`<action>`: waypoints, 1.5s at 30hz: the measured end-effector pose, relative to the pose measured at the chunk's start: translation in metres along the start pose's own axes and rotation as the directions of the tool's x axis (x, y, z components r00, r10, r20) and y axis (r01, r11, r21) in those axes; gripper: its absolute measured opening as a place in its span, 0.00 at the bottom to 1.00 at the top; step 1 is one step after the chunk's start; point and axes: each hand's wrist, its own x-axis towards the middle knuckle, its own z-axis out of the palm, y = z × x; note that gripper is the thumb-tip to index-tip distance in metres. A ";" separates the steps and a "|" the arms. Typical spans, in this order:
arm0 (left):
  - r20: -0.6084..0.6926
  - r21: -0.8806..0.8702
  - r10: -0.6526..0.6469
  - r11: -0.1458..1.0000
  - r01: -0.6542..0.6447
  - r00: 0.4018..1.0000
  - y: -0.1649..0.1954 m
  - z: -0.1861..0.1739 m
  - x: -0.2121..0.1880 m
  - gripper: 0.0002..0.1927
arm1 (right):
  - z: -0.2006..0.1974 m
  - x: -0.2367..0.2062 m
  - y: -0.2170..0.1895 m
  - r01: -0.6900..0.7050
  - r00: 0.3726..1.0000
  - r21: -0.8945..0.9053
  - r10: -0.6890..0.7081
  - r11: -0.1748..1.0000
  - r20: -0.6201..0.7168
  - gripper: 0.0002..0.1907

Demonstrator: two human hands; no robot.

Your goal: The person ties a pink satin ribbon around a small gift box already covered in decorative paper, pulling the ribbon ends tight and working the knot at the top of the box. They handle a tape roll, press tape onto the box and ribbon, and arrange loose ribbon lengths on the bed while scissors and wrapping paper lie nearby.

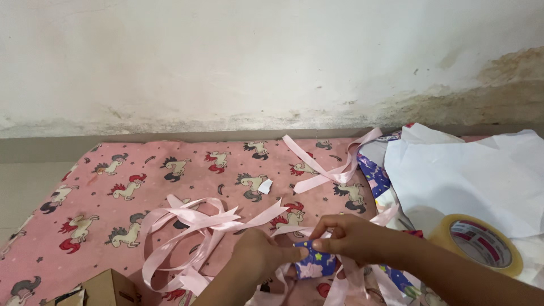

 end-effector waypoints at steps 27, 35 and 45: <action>0.053 0.277 0.367 0.888 -0.367 0.929 -0.008 0.004 0.019 0.20 | 0.029 -0.005 0.013 0.350 0.934 0.006 -0.348 0.937 -0.077 0.14; 0.008 0.327 0.194 0.926 -0.186 0.981 -0.018 -0.021 0.020 0.30 | 0.052 -0.017 -0.020 0.172 0.970 0.102 -0.150 0.980 -0.194 0.14; 0.171 0.449 0.102 0.877 -0.170 0.980 0.024 -0.059 -0.001 0.23 | 0.055 -0.010 -0.013 0.284 0.896 -0.129 -0.311 0.950 -0.319 0.11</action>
